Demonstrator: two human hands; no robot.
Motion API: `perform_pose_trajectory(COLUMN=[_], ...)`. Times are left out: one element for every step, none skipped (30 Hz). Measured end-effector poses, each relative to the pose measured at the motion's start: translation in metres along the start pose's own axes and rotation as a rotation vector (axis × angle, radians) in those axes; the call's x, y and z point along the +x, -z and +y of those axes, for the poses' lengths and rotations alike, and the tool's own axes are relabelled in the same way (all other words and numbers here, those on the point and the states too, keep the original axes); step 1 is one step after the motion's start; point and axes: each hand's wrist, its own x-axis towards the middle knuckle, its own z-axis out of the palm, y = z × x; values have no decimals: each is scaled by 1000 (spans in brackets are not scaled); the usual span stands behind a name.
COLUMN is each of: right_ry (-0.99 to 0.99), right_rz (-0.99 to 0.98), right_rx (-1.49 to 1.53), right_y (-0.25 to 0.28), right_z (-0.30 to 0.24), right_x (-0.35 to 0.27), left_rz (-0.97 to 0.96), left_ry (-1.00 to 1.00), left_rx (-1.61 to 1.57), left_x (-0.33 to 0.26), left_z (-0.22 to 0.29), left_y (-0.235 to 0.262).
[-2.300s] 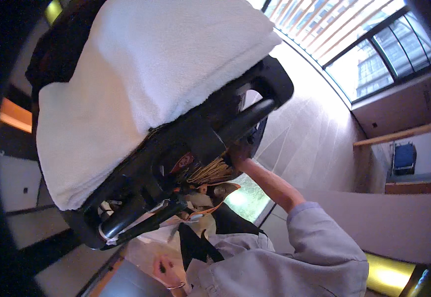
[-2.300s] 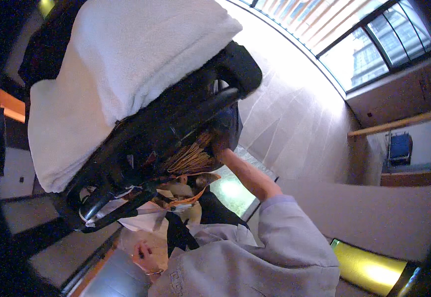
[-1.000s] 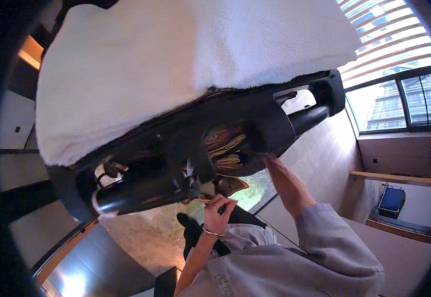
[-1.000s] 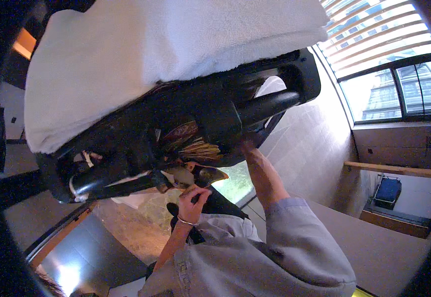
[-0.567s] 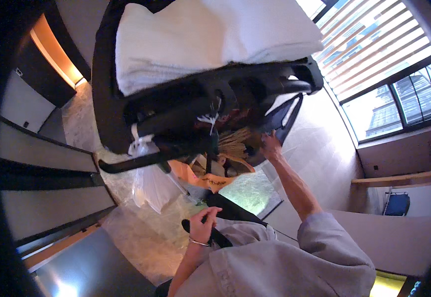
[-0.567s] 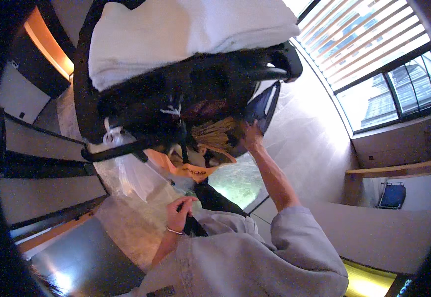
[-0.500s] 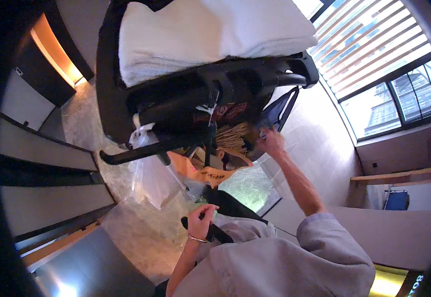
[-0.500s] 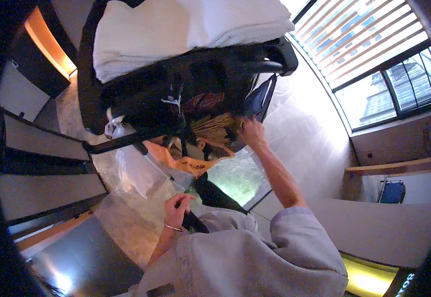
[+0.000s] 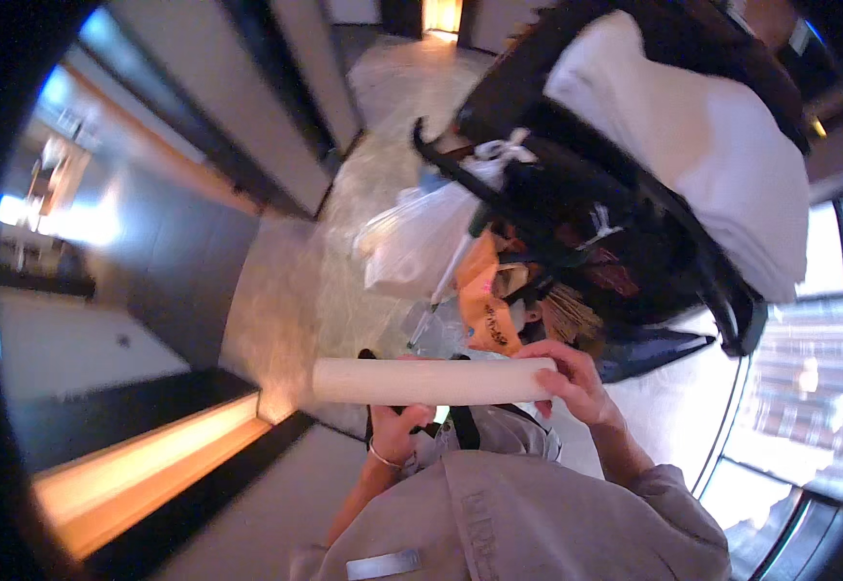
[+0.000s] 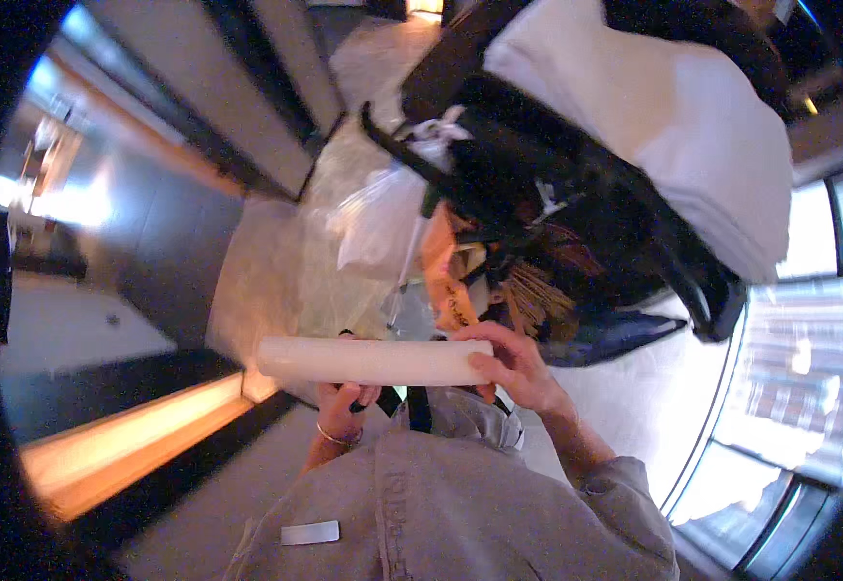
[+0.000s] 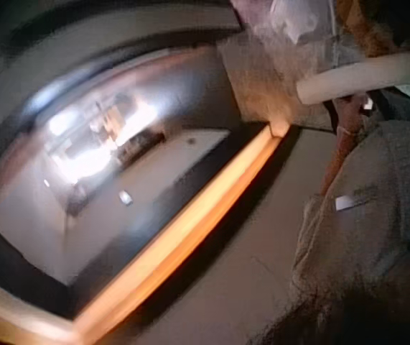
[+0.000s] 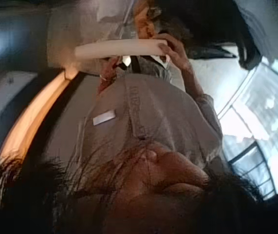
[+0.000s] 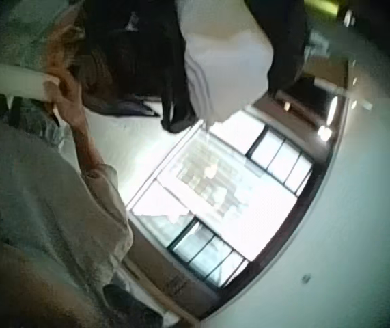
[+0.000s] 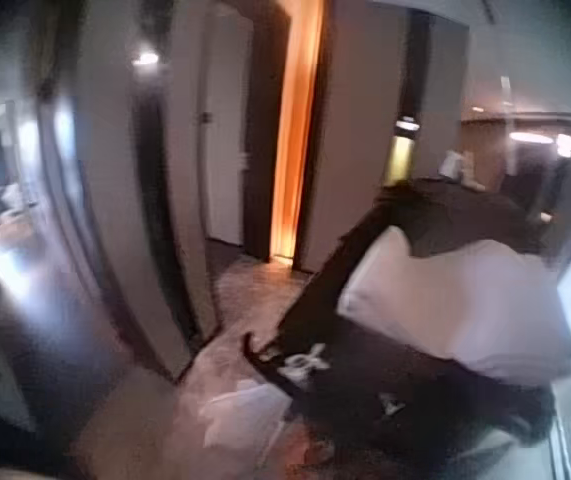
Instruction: The person assembles a floor cleaning tool by attaching a white cylindrical roller to a metal handle. They repeatedly connect and disconnect the roller, adjust the attachment, and place the assembled tool against a wall.
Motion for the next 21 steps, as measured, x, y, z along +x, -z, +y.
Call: perform_pose_trajectory(right_ry=[-63, -126, -127, -123, -138, -219, -198, -169, -143, -124, -105, -84, -172, -261, -355, -370, -386, -394, -423, -451, -478], right_rz=[-138, -262, -389, -520, -623, -704, -763, -804, -854, -894, -939, -983, -1033, -1071, -1100, -1159, -1211, -1258, -1307, -1352, -1395], right_rx=[-45, -98, -143, -193, -235, -177, -226, -266, -306, -354, -404, -450, -430, -418, -400, -357, -310, -267, -286, -302, -317], right_y=[-6, -16, -23, -30, -36, -49, -55, -63, -69, -76, -83, -90, -98, -105, -111, -115, -118, -119, -116, -112, -104], right_z=[-2, -3, 3, 10, 14, 16, 22, 27, 33, 41, 49, 57, 60, 63, 64, 67, 67, 68, 71, 75, 80], right_x=[9, 12, 12, 15, 17, 14, 13, 11, 8, 4, 0, -5, -15, -26, -41, -57, -74, -90, -106, -121, -137], left_rz=[115, 220, 316, 402, 444, 499, 562, 596, 640, 685, 732, 779, 825, 892, 958, 1025, 1082, 1126, 1164, 1146, 1150], left_ry=[-57, -108, -161, -311, -347, -409, -476, -520, -566, -604, -646, -684, -716, -751, -775, -794, -776, -765, -751, -758, -765], left_rx=[-1, -12, -25, -88, -122, -142, -167, -133, -101, -67, -46, -24, 2, -7, -13, -19, -89, -161, -233, -228, -255], left_x=[-20, -41, -58, -72, -78, -93, -108, -122, -137, -154, -171, -187, -204, -219, -234, -250, -265, -280, -294, -305, -316], left_z=[0, 1, -1, -1, -4, -7, -15, -20, -26, -34, -40, -46, -51, -60, -69, -79, -89, -99, -109, -118, -134], left_y=[0, -3, -10, -24, -26, -28, -30, -30, -31, -34, -39, -47, -55, -60, -68, -75, -81, -86, -92, -99, -106])
